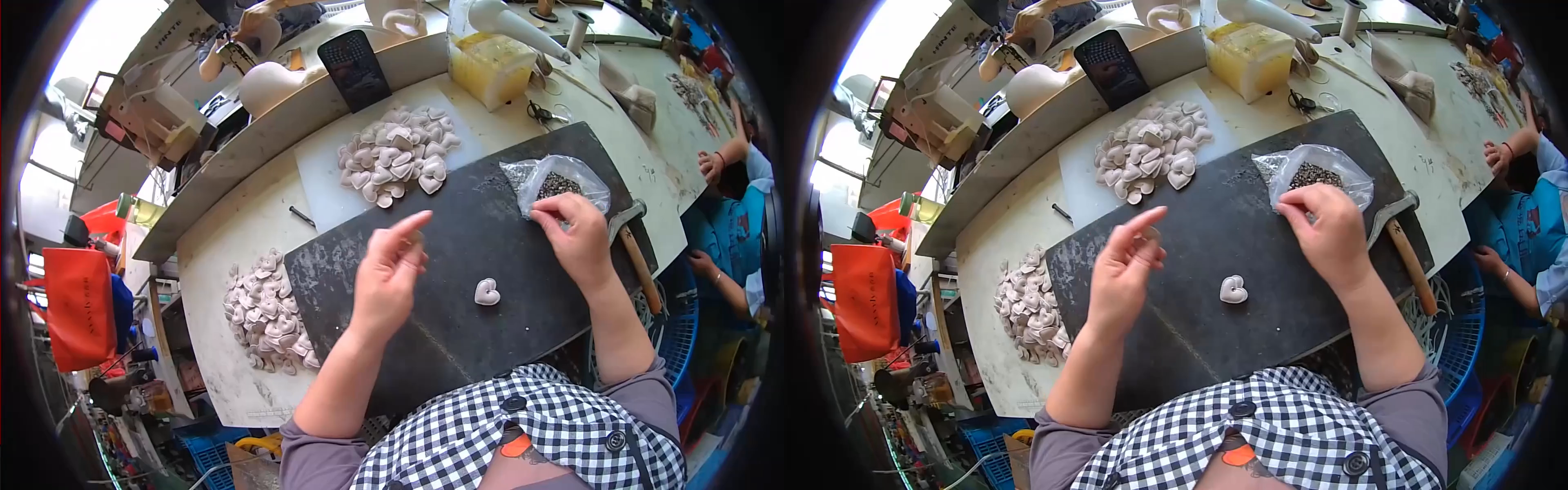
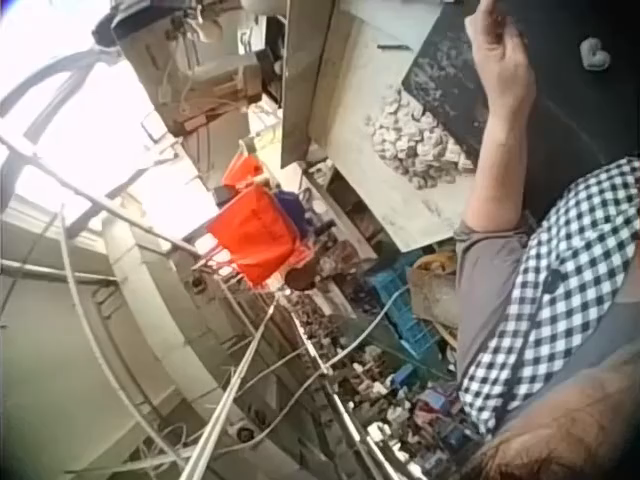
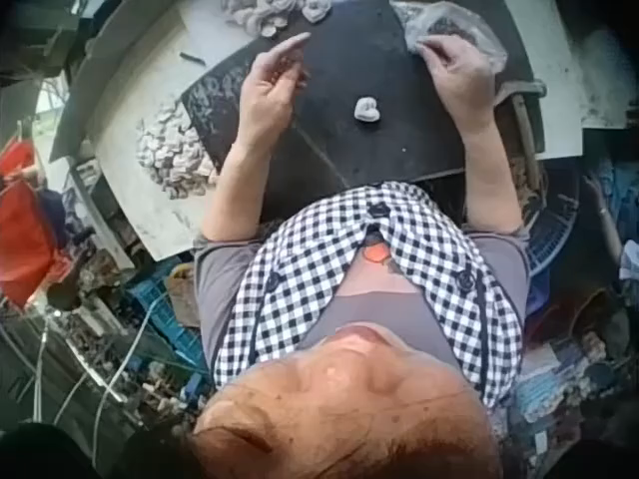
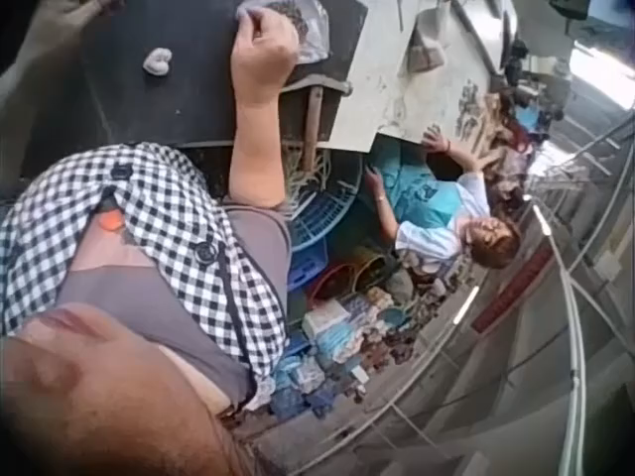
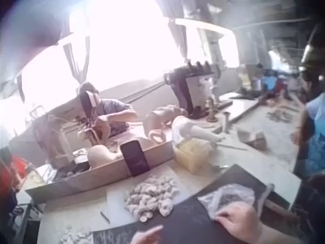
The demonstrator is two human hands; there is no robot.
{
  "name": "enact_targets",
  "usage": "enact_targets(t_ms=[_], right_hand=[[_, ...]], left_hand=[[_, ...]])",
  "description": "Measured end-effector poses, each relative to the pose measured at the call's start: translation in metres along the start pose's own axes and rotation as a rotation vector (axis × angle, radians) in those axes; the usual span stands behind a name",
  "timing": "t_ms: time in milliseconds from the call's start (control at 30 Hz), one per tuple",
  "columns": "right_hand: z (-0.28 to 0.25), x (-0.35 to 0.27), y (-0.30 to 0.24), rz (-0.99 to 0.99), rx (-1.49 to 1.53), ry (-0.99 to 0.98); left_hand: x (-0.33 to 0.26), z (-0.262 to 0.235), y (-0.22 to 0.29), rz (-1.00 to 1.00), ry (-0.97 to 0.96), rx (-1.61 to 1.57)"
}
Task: Manually assembling heart-shaped shoe ornaments by inserting small metal studs through pre-punched holes.
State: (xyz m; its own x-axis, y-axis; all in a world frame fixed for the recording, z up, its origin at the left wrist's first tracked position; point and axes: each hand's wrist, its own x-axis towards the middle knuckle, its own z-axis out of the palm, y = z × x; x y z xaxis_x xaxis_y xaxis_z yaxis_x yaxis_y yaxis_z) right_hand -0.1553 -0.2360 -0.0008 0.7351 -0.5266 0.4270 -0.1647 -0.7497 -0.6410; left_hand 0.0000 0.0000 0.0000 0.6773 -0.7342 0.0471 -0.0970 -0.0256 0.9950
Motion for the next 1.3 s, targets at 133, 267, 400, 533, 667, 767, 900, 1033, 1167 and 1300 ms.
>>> enact_targets(t_ms=[133, 267, 400, 533, 667, 767, 900, 1033, 1167, 1300], right_hand=[[0.003, -0.008, -0.028, 0.024, 0.278, -0.136], [0.009, -0.023, -0.057, 0.149, 0.568, -0.213], [0.018, -0.024, -0.059, 0.014, 0.545, -0.240], [0.024, -0.026, -0.063, 0.071, 0.542, -0.258], [0.025, -0.029, -0.067, 0.102, 0.550, -0.225], [0.024, -0.030, -0.065, -0.052, 0.348, -0.182], [0.020, -0.032, -0.065, -0.231, 0.229, -0.145], [0.014, -0.035, -0.068, -0.272, 0.185, -0.192], [0.011, -0.037, -0.073, -0.356, 0.118, -0.192], [0.014, -0.053, -0.073, -0.035, 0.539, -0.294]], left_hand=[[-0.016, 0.039, 0.009, -0.175, 0.000, -0.231], [-0.023, 0.040, 0.008, -0.348, -0.012, -0.362], [-0.027, 0.047, 0.012, -0.302, 0.017, -0.329], [-0.032, 0.047, 0.013, -0.185, -0.007, -0.143], [-0.035, 0.046, 0.021, -0.214, -0.008, -0.044], [-0.036, 0.049, 0.028, -0.302, -0.001, -0.216], [-0.043, 0.050, 0.023, -0.202, -0.012, -0.130], [-0.047, 0.051, 0.026, -0.196, -0.041, -0.074], [-0.054, 0.056, 0.023, -0.125, 0.026, 0.020], [-0.059, 0.059, 0.028, -0.011, 0.059, 0.155]])
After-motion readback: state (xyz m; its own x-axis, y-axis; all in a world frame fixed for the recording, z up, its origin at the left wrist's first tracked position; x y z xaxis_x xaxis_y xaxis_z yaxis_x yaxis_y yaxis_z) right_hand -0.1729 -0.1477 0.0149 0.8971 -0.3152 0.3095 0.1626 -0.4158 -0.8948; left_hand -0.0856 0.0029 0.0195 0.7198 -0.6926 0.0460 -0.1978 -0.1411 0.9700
